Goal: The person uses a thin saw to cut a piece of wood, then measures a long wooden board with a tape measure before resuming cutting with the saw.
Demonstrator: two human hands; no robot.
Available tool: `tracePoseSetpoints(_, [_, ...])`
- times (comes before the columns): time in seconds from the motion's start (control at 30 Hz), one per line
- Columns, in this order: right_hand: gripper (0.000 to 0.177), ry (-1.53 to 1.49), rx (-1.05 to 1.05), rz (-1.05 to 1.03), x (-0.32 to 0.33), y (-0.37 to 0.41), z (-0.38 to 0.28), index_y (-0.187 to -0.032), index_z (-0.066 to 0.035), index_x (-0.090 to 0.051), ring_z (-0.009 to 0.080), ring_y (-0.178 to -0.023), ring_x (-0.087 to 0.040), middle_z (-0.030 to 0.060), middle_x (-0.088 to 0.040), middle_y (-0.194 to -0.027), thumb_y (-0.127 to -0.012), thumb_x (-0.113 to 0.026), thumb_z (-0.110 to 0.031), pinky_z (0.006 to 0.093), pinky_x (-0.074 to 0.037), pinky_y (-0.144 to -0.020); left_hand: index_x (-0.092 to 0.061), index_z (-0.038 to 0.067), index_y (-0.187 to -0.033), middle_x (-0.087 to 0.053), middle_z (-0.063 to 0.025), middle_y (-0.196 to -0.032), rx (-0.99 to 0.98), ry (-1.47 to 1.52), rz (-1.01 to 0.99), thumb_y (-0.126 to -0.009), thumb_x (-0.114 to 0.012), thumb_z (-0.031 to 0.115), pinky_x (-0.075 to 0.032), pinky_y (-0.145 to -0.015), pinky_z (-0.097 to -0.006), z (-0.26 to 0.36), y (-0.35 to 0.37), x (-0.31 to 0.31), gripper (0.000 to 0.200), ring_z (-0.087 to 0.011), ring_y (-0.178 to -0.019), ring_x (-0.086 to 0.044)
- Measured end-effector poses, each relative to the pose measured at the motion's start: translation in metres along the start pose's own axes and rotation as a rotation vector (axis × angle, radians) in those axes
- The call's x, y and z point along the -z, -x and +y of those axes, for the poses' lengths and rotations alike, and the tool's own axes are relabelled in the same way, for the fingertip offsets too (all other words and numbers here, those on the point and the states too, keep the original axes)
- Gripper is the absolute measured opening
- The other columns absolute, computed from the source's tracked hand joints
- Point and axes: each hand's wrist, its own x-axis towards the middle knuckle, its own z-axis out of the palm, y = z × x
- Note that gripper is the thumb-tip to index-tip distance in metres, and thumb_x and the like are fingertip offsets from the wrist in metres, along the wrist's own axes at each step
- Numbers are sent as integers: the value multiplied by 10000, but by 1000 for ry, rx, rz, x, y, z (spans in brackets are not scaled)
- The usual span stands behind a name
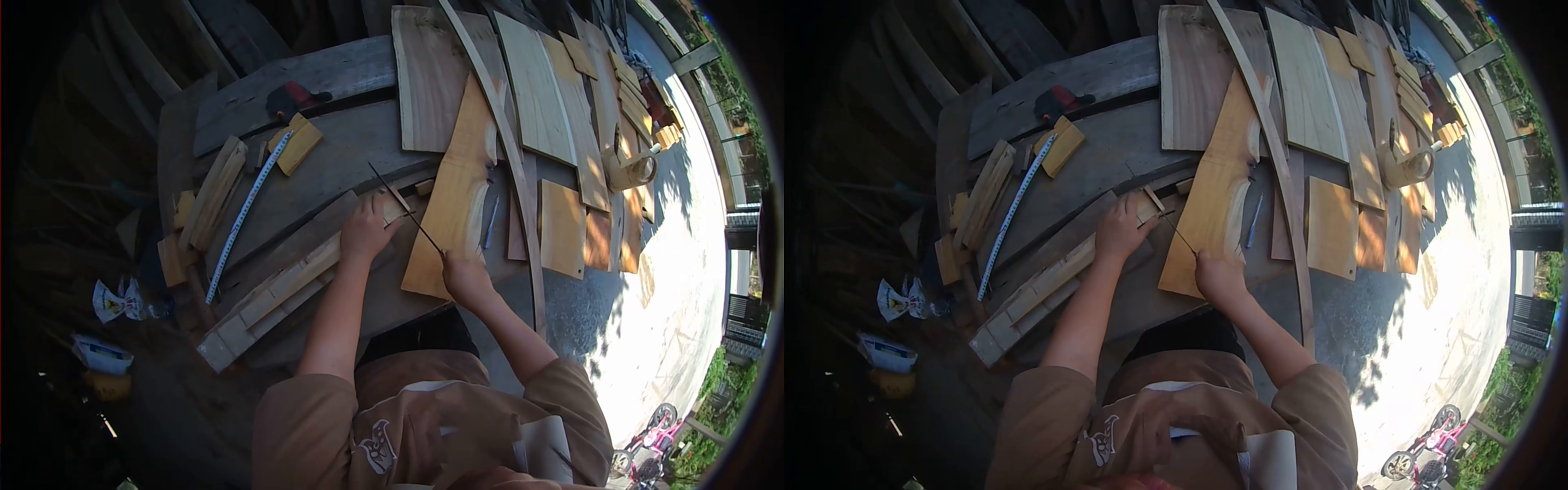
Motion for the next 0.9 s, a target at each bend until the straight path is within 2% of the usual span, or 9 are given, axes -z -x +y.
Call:
tracePoseSetpoints(0.07, [157,10,-11,49,-4,28,12,-898,-31,-488,374,-688,-608,209,-609,-731,-839,-404,-150,477,-474,-609,-419,-15,-1128,-530,-195,-1075,37,7,-41,-746,-613,405,-477,-751,-381,2,0,2,600,-326,-939,-552])
tracePoseSetpoints(0.13, [184,-88,-130,-125,7,40,12,-916,-32,-489,373,-726,-607,214,-609,-753,-846,-395,-174,490,-470,-608,-418,-14,-1128,-529,-194,-1077,28,22,-28,-745,-614,404,-477,-752,-381,0,0,-1,600,-327,-941,-551])
tracePoseSetpoints(0.23, [200,7,-18,-88,2,-16,-2,-935,-29,-493,360,-744,-610,213,-610,-764,-845,-391,-177,493,-465,-642,-417,-15,-1134,-525,-195,-1087,30,22,-25,-745,-616,402,-475,-758,-381,1,0,3,604,-329,-947,-549])
tracePoseSetpoints(0.3, [250,-88,-48,-86,10,-42,-22,-903,0,-480,400,-716,-585,229,-590,-738,-883,-359,-218,496,-442,-672,-415,-16,-1138,-523,-195,-1094,37,13,-37,-745,-616,402,-474,-761,-381,3,-1,3,608,-330,-951,-548])
tracePoseSetpoints(0.4, [233,-160,28,-57,14,-48,-25,-898,-1,-481,401,-705,-586,243,-587,-753,-877,-372,-207,498,-443,-673,-414,-20,-1159,-515,-198,-1115,38,15,-52,-750,-607,409,-472,-770,-383,2,1,2,623,-329,-958,-547])
tracePoseSetpoints(0.5, [219,22,50,-20,-7,-8,2,-920,-1,-464,411,-697,-583,254,-582,-741,-868,-393,-202,502,-449,-656,-412,-24,-1180,-511,-202,-1129,23,6,-45,-755,-596,420,-470,-783,-381,3,-2,4,641,-328,-972,-543])
tracePoseSetpoints(0.6, [217,-127,-71,-112,-3,37,22,-932,-4,-452,416,-678,-578,250,-579,-702,-860,-410,-205,506,-451,-625,-410,-28,-1189,-508,-204,-1140,29,1,-55,-758,-590,427,-468,-795,-379,1,-1,2,653,-325,-991,-538])
tracePoseSetpoints(0.8, [209,-158,-120,-29,4,29,43,-888,-4,-453,410,-669,-587,247,-584,-687,-865,-395,-204,500,-463,-615,-406,-32,-1193,-502,-208,-1151,28,-28,-48,-767,-582,423,-463,-808,-382,1,0,-1,647,-326,-1017,-526])
tracePoseSetpoints(0.9, [202,-138,-36,-25,7,30,46,-872,2,-454,406,-660,-588,244,-585,-684,-859,-397,-192,496,-466,-609,-405,-36,-1193,-500,-210,-1151,16,-36,-45,-770,-578,421,-460,-812,-385,2,0,0,646,-330,-1016,-524])
